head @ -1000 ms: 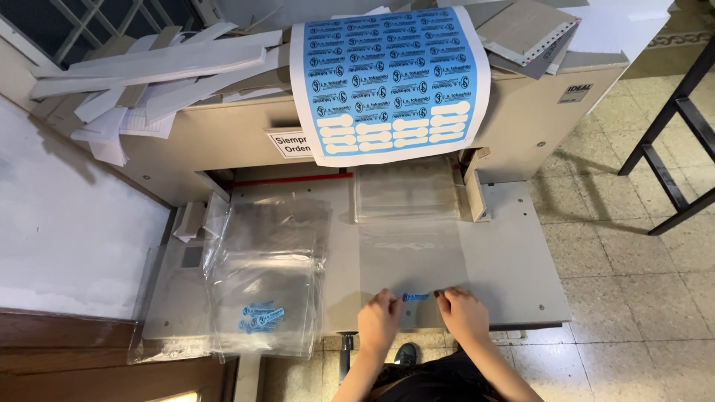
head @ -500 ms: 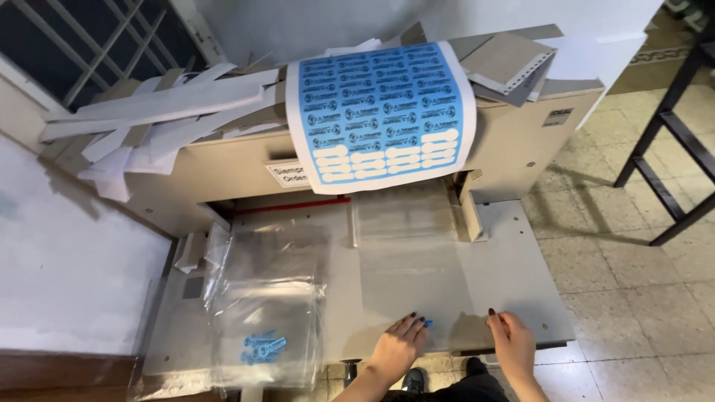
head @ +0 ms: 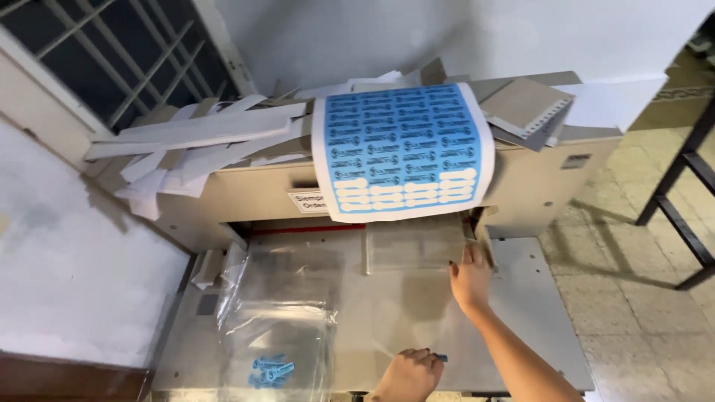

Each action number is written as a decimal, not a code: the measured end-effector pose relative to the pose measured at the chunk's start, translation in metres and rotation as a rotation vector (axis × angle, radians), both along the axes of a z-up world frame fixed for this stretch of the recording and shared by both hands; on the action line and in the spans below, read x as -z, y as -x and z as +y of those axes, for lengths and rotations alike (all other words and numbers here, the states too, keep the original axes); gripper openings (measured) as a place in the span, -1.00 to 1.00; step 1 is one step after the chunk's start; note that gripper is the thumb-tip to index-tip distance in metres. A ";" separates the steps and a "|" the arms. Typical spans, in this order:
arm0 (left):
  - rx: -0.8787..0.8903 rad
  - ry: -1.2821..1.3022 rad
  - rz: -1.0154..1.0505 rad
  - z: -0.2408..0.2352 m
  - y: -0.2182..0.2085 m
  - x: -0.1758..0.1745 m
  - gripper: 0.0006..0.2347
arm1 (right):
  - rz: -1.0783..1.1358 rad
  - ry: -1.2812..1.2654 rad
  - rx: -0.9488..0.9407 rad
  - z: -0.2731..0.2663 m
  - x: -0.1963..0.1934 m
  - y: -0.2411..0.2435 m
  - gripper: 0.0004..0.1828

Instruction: Manually applying adhesive labels to clear plastic bags on a work surface in a print shop.

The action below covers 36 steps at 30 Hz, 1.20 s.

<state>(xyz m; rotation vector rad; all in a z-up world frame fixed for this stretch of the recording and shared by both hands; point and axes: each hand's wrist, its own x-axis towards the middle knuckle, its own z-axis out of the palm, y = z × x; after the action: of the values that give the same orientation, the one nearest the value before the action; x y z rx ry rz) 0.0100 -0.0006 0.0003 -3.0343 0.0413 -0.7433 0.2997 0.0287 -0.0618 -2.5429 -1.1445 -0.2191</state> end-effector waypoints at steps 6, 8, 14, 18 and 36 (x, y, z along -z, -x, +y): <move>-0.022 0.179 0.064 -0.012 0.012 -0.001 -0.89 | 0.176 -0.071 -0.062 -0.016 -0.006 -0.005 -0.54; -0.001 0.219 0.073 -0.014 0.015 -0.003 -0.91 | 0.381 -0.098 0.001 -0.009 -0.004 -0.011 -0.46; -0.094 0.223 0.025 -0.022 0.040 -0.018 -0.75 | 0.718 -0.059 0.220 0.004 -0.023 -0.016 -0.42; -0.031 0.580 0.128 -0.008 0.072 -0.103 -0.78 | 0.899 -0.140 0.299 0.008 -0.072 -0.001 -0.38; -0.927 1.164 0.528 0.207 0.380 -0.044 -0.34 | 1.060 -0.309 0.296 -0.004 -0.032 -0.006 -0.49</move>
<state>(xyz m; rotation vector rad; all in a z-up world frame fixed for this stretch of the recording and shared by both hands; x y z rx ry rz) -0.3704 0.2060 0.0439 -3.2666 -2.2562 0.2597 0.3061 0.0243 -0.0302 -2.0206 -0.2852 0.7402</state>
